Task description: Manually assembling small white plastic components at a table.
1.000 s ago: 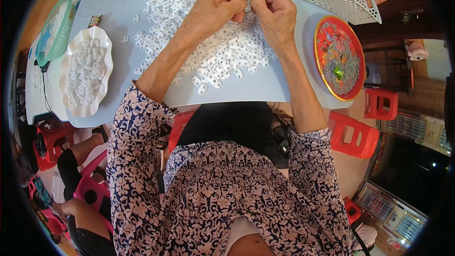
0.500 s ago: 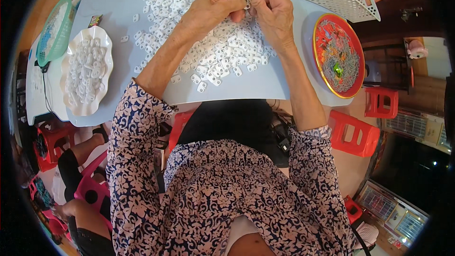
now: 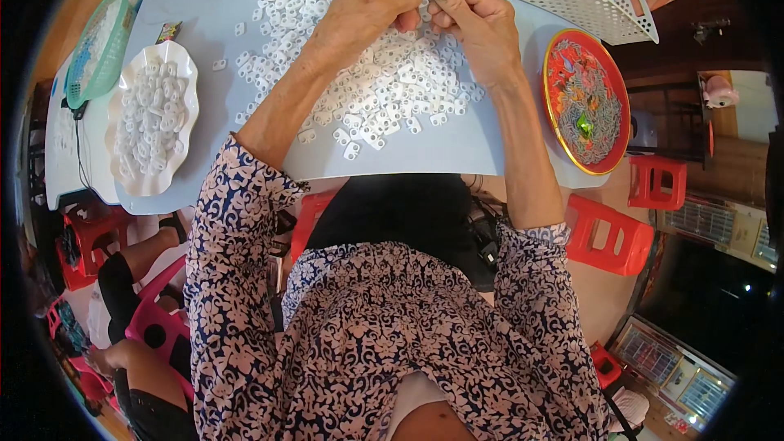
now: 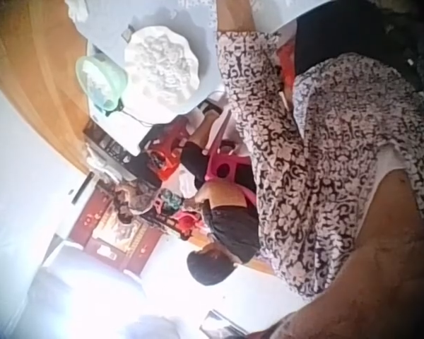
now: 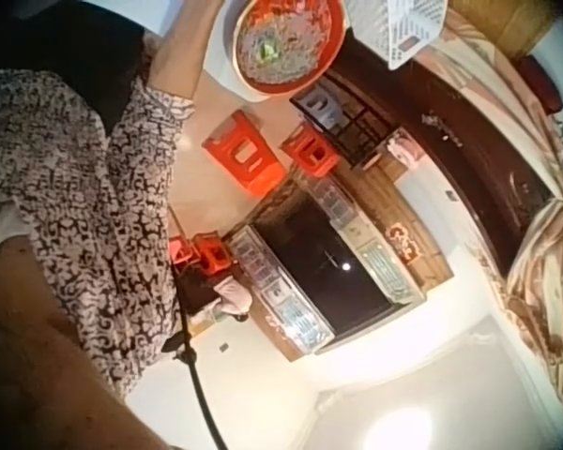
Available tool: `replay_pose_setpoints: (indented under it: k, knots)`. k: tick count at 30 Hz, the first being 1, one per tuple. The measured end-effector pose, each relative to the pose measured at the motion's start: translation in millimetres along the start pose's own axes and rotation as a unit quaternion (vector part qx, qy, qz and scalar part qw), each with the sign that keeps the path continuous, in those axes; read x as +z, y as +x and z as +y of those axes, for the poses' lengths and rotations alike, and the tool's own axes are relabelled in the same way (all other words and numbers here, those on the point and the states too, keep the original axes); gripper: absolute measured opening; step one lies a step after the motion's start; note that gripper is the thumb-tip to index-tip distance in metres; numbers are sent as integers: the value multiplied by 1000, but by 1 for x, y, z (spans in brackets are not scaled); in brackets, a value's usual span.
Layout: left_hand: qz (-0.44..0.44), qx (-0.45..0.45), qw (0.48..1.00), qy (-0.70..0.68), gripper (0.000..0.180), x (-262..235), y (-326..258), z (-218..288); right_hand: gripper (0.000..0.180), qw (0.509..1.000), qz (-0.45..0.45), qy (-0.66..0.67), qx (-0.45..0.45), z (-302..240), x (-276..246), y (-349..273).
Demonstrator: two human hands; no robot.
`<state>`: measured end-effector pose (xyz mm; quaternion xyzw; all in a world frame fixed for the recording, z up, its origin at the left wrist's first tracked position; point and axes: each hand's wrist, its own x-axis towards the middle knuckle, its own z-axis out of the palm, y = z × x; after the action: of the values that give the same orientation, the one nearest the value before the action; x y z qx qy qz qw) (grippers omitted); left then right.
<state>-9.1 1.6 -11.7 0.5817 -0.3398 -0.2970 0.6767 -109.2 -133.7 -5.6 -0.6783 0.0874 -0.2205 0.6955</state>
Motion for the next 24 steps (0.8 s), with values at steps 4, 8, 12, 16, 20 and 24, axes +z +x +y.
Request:
replay_pose_setpoints:
  k: [4, 8, 12, 16, 20, 24]
  knots:
    - [3, 3, 1000, -4, 17, -2, 1, -1, 14, 999, -17, 32, 3, 6, -3, 3]
    - [-5, 1, 1000, 1, 17, -2, 0, 0, 13, 999, -17, 40, 14, 8, -1, 3]
    - [-14, -4, 1000, 7, 17, 0, 0, 2, 16, 998, -27, 37, 42, 11, -9, 4]
    - [-37, -9, 999, 17, 16, -1, -1, 3, 15, 999, -29, 27, 35, 10, -10, 4]
    - [-27, -4, 999, 30, 16, -1, -1, 1, 20, 1000, -8, 6, -8, 9, -7, 4]
    - [-2, 6, 1000, 19, 20, 2, 0, 0, 19, 1000, -8, -2, -21, 5, -5, 3]
